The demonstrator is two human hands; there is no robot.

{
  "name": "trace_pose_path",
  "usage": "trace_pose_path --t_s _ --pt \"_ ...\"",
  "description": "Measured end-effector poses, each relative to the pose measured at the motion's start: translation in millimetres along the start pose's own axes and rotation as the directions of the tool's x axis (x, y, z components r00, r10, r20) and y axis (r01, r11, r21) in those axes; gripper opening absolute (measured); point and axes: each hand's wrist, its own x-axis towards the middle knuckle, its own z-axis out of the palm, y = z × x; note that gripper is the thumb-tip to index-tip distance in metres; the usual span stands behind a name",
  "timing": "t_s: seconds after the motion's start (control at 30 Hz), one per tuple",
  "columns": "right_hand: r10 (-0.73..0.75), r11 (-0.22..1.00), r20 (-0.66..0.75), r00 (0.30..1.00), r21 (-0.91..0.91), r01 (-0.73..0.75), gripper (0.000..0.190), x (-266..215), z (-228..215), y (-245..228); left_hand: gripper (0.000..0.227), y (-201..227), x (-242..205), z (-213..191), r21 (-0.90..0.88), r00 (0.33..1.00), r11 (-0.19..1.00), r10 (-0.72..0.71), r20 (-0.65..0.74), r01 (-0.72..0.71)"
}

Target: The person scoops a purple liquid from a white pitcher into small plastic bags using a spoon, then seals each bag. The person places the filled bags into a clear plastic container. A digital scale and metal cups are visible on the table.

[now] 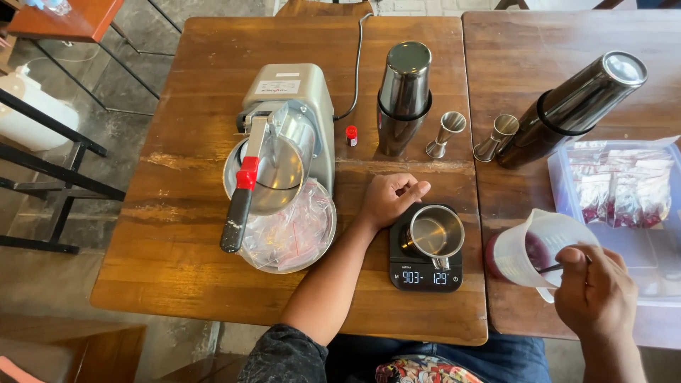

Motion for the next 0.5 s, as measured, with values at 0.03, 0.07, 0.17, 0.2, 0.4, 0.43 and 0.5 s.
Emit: trace_pose_path --t_s 0.03,0.07,0.17,0.2,0.4,0.43,0.5 --pt "-0.008 1.000 -0.001 1.000 -0.007 0.008 0.050 -1 -2 -1 0.054 0 0 1 0.015 1.000 1.000 -0.010 -0.002 0.010" --pt "-0.016 1.000 -0.001 1.000 -0.013 0.016 0.050 -2 -3 -3 0.054 -1 1 1 0.030 1.000 0.999 -0.021 -0.004 0.021" --pt "-0.054 0.998 -0.024 0.998 -0.017 0.053 0.048 -13 -5 0 0.055 2 0 0 0.019 1.000 1.000 -0.025 0.003 0.025" --pt "-0.053 0.998 -0.024 0.998 -0.018 0.053 0.048 -16 -8 -3 0.055 2 0 1 0.019 1.000 1.000 -0.025 0.004 0.025" --pt "0.035 0.998 0.051 0.998 0.059 -0.038 0.044 -24 -34 -22 0.046 0 -2 5 0.016 0.999 0.999 -0.047 -0.018 0.048" --pt "-0.021 0.998 0.071 0.997 0.054 0.017 0.041 -21 -40 -23 0.046 2 -2 4 0.023 0.999 0.999 -0.034 -0.010 0.034" --pt "-0.077 0.996 0.096 0.992 0.049 0.072 0.038 -16 -53 -27 0.046 4 -4 5 0.027 1.000 0.999 -0.024 -0.002 0.024"
